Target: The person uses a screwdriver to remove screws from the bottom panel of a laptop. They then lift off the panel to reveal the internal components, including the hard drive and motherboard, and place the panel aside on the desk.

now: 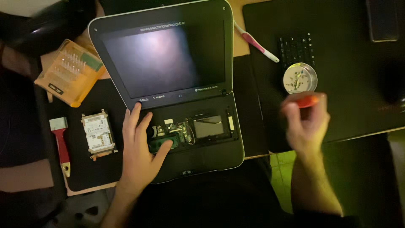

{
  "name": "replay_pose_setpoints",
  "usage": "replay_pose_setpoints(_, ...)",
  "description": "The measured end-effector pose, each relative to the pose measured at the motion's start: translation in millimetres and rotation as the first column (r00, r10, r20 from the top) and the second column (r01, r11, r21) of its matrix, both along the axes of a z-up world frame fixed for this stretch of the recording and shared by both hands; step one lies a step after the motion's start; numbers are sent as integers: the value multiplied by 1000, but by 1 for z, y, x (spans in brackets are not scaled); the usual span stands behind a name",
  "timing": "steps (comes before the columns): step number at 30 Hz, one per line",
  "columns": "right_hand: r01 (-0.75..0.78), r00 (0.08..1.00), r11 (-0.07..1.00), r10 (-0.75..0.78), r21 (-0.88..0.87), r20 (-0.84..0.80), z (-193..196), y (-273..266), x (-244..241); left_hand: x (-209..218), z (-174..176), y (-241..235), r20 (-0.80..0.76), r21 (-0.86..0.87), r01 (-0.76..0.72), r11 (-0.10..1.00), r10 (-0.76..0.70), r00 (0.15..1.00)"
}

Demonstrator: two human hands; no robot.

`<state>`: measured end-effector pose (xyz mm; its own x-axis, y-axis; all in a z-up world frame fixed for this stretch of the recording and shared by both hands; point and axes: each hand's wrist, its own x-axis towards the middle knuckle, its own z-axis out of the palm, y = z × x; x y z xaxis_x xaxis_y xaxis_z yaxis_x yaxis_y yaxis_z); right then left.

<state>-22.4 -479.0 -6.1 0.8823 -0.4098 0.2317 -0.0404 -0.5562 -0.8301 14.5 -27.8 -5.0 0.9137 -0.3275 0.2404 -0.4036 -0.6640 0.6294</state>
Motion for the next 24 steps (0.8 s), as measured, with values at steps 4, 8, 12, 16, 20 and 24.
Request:
replay_pose_setpoints(4,-225,974,830,198,510,106,-6,47,26,1,6,-2,11,-15,-8,1000,8,1000)
replay_pose_setpoints(8,-334,943,826,289,455,168,-2,63,43,1,14,-3,-123,-3,-54,999,54,991)
replay_pose_setpoints(12,-288,958,844,248,452,146,-2,68,48,4,16,-2,-98,103,-13,995,23,995)
replay_pose_setpoints(16,-283,959,842,248,459,136,-6,68,50,4,21,-4,-100,124,-19,992,31,994)
replay_pose_setpoints(20,-287,957,861,242,420,157,-4,70,49,4,19,-5,-128,72,-33,997,42,991)
replay_pose_setpoints(24,-364,924,887,305,285,233,-19,61,55,4,16,-5,-116,43,-53,998,58,992)
